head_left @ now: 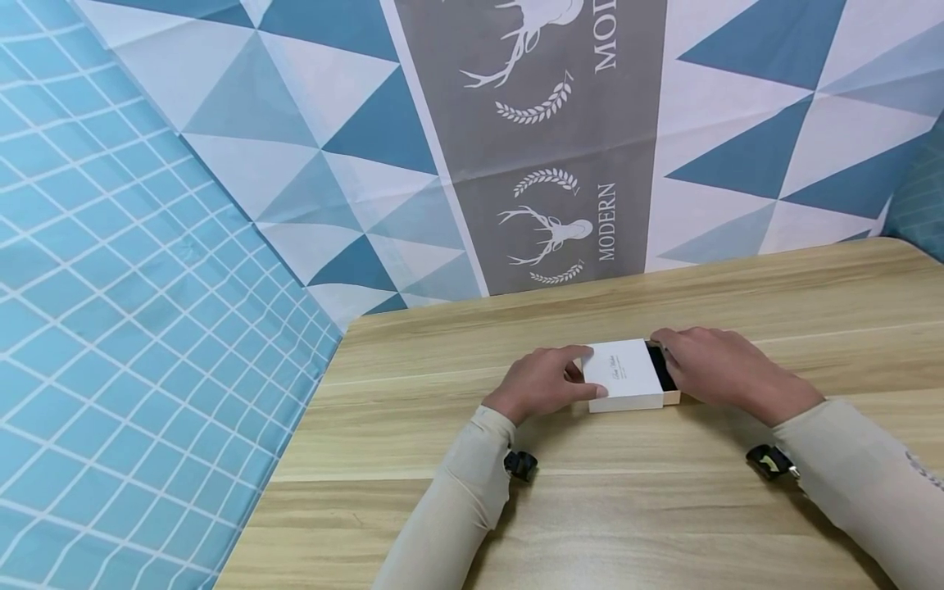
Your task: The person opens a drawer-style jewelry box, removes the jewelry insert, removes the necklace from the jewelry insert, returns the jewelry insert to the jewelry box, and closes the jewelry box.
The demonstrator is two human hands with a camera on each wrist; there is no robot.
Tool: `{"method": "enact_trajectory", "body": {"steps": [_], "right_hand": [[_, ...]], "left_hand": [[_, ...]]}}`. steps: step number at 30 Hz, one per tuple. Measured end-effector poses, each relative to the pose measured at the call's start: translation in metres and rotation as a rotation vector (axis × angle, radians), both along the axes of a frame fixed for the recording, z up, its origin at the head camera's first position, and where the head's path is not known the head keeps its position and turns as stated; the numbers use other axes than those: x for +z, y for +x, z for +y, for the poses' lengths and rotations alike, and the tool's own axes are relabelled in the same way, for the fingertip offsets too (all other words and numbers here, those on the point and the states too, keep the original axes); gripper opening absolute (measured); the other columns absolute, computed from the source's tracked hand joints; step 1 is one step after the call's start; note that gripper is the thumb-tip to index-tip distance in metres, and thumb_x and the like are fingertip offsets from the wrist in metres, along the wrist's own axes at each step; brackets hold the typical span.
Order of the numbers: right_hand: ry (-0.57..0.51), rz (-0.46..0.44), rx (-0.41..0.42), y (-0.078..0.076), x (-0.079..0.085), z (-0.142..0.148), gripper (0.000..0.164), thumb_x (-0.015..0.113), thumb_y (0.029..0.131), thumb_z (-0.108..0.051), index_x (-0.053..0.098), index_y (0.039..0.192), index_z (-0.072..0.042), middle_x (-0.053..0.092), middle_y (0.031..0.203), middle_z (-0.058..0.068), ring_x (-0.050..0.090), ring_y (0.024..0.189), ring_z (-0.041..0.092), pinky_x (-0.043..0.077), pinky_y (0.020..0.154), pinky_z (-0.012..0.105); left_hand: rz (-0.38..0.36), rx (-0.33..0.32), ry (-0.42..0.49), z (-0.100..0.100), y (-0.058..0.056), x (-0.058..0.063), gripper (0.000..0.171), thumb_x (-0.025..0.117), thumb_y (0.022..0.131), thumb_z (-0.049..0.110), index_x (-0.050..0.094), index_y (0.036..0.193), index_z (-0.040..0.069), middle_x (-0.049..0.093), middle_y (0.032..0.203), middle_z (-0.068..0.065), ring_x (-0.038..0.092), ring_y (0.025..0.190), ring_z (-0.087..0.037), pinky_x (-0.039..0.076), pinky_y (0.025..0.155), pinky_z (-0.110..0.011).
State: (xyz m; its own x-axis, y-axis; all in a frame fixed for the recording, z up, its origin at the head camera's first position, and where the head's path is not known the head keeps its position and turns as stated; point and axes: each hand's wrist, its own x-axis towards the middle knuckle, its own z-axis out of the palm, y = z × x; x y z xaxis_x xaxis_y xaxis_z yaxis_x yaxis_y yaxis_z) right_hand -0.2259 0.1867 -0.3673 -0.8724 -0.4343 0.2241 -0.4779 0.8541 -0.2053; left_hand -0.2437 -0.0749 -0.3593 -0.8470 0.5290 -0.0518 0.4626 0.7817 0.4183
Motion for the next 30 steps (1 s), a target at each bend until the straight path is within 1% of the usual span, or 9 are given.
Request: {"method": "enact_trajectory", "body": {"steps": [5, 10, 18, 30], "right_hand": [[0.001, -0.005, -0.004, 0.0, -0.0007, 0.0, 0.028, 0.057, 0.093, -0.007, 0.065, 0.119, 0.001, 0.07, 0.093, 0.011, 0.058, 0.069, 0.017, 0.048, 0.059, 0.042], [0.002, 0.004, 0.0, -0.0001, -0.0009, 0.0001, 0.028, 0.054, 0.095, -0.008, 0.065, 0.119, 0.001, 0.069, 0.087, 0.008, 0.054, 0.064, 0.015, 0.046, 0.057, 0.039], [0.002, 0.0, 0.002, -0.0002, -0.0006, 0.0001, 0.026, 0.053, 0.096, -0.008, 0.065, 0.117, 0.001, 0.061, 0.074, 0.001, 0.048, 0.059, 0.014, 0.041, 0.054, 0.035], [-0.001, -0.01, 0.001, 0.0004, -0.0004, -0.0007, 0.026, 0.052, 0.097, -0.01, 0.065, 0.117, 0.0, 0.062, 0.075, 0.001, 0.048, 0.06, 0.014, 0.041, 0.055, 0.036]], "left_hand": [[0.0, -0.001, -0.006, 0.0002, 0.0004, 0.0001, 0.067, 0.072, 0.088, 0.054, 0.054, 0.145, 0.024, 0.07, 0.097, 0.012, 0.059, 0.079, 0.001, 0.046, 0.076, -0.024], [0.002, 0.001, -0.004, 0.0004, 0.0006, 0.0007, 0.066, 0.072, 0.088, 0.053, 0.054, 0.145, 0.024, 0.07, 0.096, 0.012, 0.059, 0.079, 0.001, 0.046, 0.076, -0.024], [0.002, 0.001, -0.003, 0.0006, 0.0008, 0.0011, 0.067, 0.072, 0.089, 0.053, 0.054, 0.145, 0.024, 0.07, 0.097, 0.012, 0.059, 0.079, 0.001, 0.046, 0.076, -0.024], [-0.016, 0.01, 0.007, -0.0002, 0.0011, 0.001, 0.067, 0.072, 0.088, 0.054, 0.054, 0.145, 0.025, 0.07, 0.098, 0.011, 0.06, 0.08, 0.001, 0.047, 0.075, -0.025]]}}
